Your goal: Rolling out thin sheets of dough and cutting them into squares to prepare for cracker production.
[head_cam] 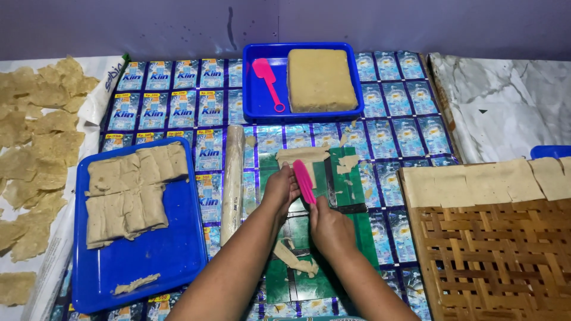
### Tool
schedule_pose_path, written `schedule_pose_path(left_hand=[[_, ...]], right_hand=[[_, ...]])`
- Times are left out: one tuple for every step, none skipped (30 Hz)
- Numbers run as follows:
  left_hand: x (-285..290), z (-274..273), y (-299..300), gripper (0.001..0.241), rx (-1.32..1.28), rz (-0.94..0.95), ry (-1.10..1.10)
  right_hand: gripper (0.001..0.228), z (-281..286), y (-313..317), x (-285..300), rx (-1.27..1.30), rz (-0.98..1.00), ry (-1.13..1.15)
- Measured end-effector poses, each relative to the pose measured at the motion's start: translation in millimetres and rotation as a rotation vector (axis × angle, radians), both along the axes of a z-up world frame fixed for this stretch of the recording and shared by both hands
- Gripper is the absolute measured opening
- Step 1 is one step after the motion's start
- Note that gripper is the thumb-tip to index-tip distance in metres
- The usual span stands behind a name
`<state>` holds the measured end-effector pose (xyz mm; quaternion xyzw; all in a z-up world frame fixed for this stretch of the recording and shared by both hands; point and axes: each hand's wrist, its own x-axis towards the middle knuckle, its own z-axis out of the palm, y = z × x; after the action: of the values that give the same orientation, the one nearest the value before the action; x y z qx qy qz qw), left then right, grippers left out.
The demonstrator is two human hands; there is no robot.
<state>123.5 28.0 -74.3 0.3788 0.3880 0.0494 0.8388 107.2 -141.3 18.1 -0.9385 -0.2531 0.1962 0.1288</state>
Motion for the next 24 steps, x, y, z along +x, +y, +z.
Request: schedule_pose_path(left_hand=[[-1.6, 6.6, 1.1, 0.063, 0.003, 0.002, -0.001], [-3.1, 12.5, -0.1, 0.065, 0.000, -0.013, -0.005], [-4.5, 18.2, -1.4, 0.068, -0.003, -0.028, -0.009], [-3.4, 16.5, -1.5, 0.068, -0.004, -0.029, -0.011], [-2.3, 14.7, -1.7, 0.067, 0.008, -0.023, 0.004], [-1.3, 12.9, -2.1, 0.065, 0.019, -0.017, 0.020], [4.6, -6.4, -2.8, 0.065, 0.018, -0.017, 0.018], [9.6, -25.9, -2.7, 0.052, 0.096, -0.014, 0.031], [14.7, -45.3, -2.7, 0.041, 0.174, -0.012, 0.044], [15.6, -42.3, -5.3, 0.041, 0.175, -0.014, 0.046], [16.4, -39.2, -7.9, 0.043, 0.427, -0.068, 0.129], [17.1, -35.9, -10.2, 0.046, 0.680, -0.120, 0.212], [14.8, -25.1, -13.9, 0.046, 0.681, -0.120, 0.213], [14.5, -13.8, -17.5, 0.046, 0.785, -0.175, 0.267], [14.4, -2.7, -21.3, 0.046, 0.890, -0.230, 0.321], [12.6, -0.4, -23.1, 0.046, 0.888, -0.233, 0.319], [11.2, 1.8, -25.0, 0.041, 0.907, -0.221, 0.333], [10.4, 4.5, -26.0, 0.035, 0.927, -0.210, 0.347], [8.1, 13.6, -27.7, 0.035, 0.927, -0.215, 0.345], [5.1, 22.4, -29.4, 0.035, 0.939, -0.204, 0.333], [1.9, 31.1, -31.0, 0.035, 0.950, -0.193, 0.322], [0.5, 34.6, -32.2, 0.035, 0.950, -0.196, 0.324], [-1.1, 38.1, -33.1, 0.034, 0.964, -0.183, 0.288], [-2.4, 42.0, -33.8, 0.033, 0.978, -0.167, 0.252]], right_hand=[[0.033, 2.4, -0.8, 3.1, 0.003, 0.002, -0.001], [0.032, 4.7, -3.5, 6.1, 0.038, -0.099, 0.034], [0.031, 6.9, -6.3, 9.3, 0.073, -0.200, 0.068], [0.031, -1.0, -7.9, 14.0, 0.072, -0.201, 0.066], [0.031, -8.8, -9.6, 18.8, 0.034, -0.207, 0.063], [0.030, -16.7, -11.7, 23.6, -0.003, -0.214, 0.061], [0.030, -16.8, -11.5, 23.0, -0.004, -0.215, 0.060], [0.030, -17.4, -10.7, 21.6, 0.006, -0.209, 0.067], [0.030, -17.9, -10.0, 20.3, 0.016, -0.203, 0.075], [0.030, -22.4, -11.0, 20.9, 0.017, -0.205, 0.077], [0.030, -26.8, -12.1, 21.3, 0.034, -0.213, 0.090], [0.029, -30.9, -12.8, 22.0, 0.051, -0.217, 0.101], [0.029, -31.4, -13.0, 20.9, 0.052, -0.217, 0.102], [0.029, -31.4, -13.0, 21.3, 0.070, -0.228, 0.107], [0.029, -31.7, -13.2, 22.0, 0.088, -0.239, 0.112], [0.029, -36.7, -16.2, 24.1, 0.086, -0.242, 0.112], [0.029, -41.8, -19.4, 26.4, 0.100, -0.268, 0.108], [0.029, -46.8, -21.7, 29.2, 0.115, -0.295, 0.104], [0.029, -33.9, -20.2, 26.3, 0.115, -0.299, 0.104], [0.030, -21.6, -18.7, 22.9, 0.141, -0.315, 0.139], [0.030, -9.3, -17.2, 19.3, 0.168, -0.330, 0.174], [0.030, -18.2, -17.3, 22.8, 0.167, -0.332, 0.177], [0.032, -27.0, -17.2, 25.9, 0.162, -0.312, 0.173], [0.033, -35.5, -16.9, 29.5, 0.157, -0.290, 0.166]])
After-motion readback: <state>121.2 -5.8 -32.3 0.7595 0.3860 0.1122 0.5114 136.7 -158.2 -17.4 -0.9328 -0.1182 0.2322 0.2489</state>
